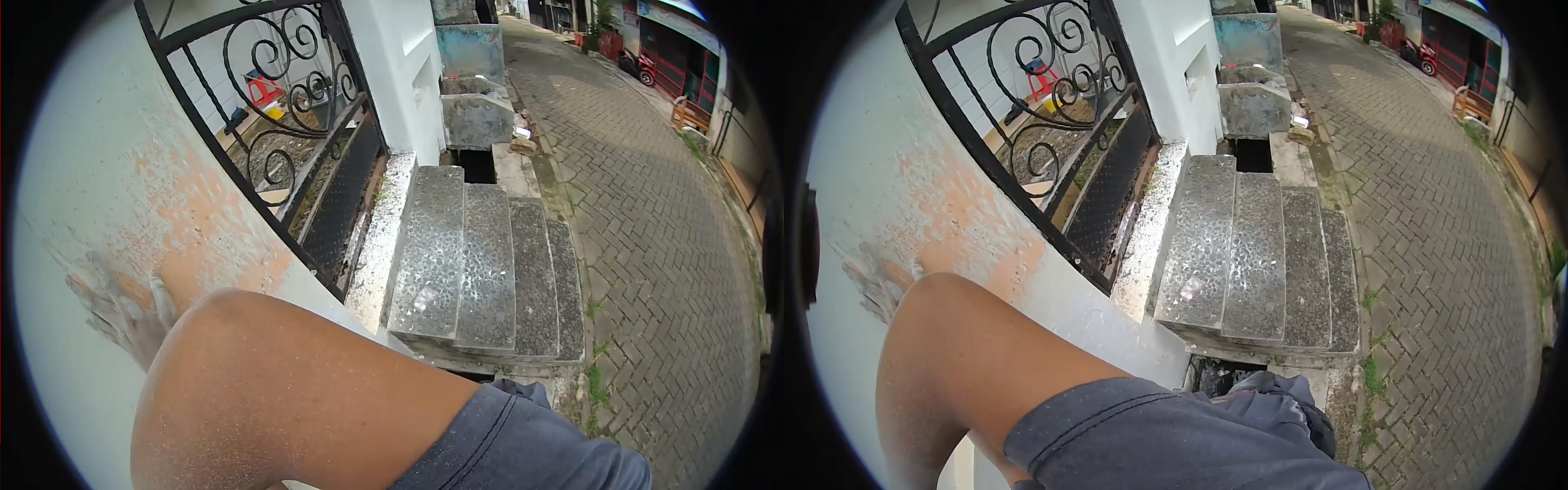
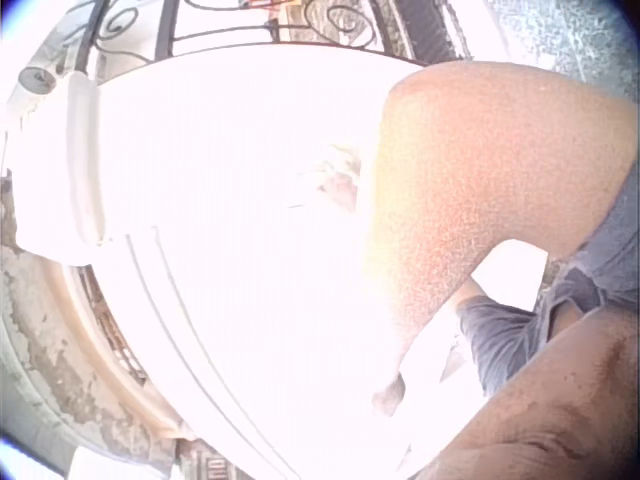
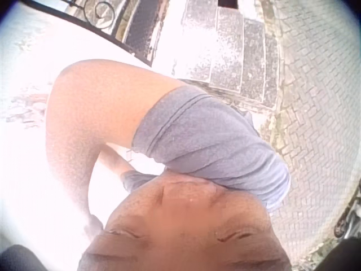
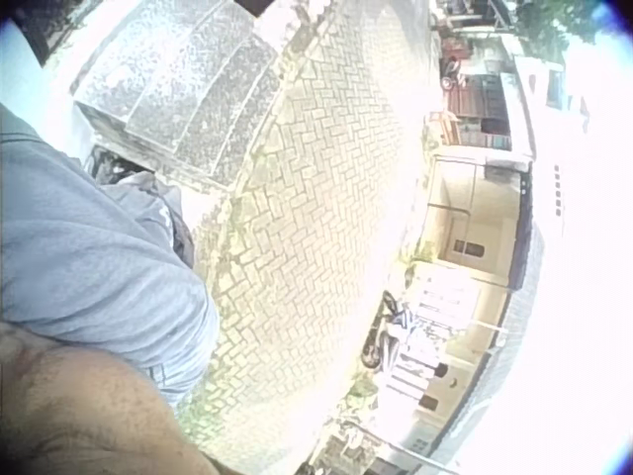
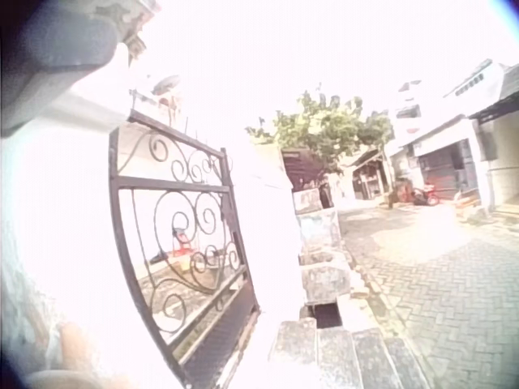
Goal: The person sands a white wall with sandpaper.
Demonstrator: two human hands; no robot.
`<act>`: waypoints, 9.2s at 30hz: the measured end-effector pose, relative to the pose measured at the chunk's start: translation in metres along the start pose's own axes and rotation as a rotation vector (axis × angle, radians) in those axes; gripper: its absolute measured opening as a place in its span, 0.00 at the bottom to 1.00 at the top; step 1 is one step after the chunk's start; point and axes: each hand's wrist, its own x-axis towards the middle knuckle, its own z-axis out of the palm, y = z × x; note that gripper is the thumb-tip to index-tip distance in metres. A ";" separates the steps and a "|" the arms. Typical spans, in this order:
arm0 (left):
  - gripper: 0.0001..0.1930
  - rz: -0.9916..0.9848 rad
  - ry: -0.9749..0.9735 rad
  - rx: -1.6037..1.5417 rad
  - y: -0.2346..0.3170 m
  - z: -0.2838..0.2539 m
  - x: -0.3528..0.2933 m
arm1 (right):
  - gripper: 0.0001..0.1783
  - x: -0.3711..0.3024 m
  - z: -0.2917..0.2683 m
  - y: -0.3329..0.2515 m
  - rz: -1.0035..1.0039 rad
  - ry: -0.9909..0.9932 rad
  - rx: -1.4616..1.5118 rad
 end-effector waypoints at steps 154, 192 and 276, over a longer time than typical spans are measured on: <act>0.42 0.179 0.752 -0.625 -0.082 -0.076 0.054 | 0.19 -0.017 0.134 0.252 0.399 0.350 -0.053; 0.42 0.200 0.853 -0.430 -0.082 -0.085 0.049 | 0.21 -0.063 0.162 0.208 0.263 0.208 0.091; 0.43 0.062 0.474 -0.028 -0.077 -0.069 0.049 | 0.19 -0.052 0.099 0.338 0.256 0.376 -0.059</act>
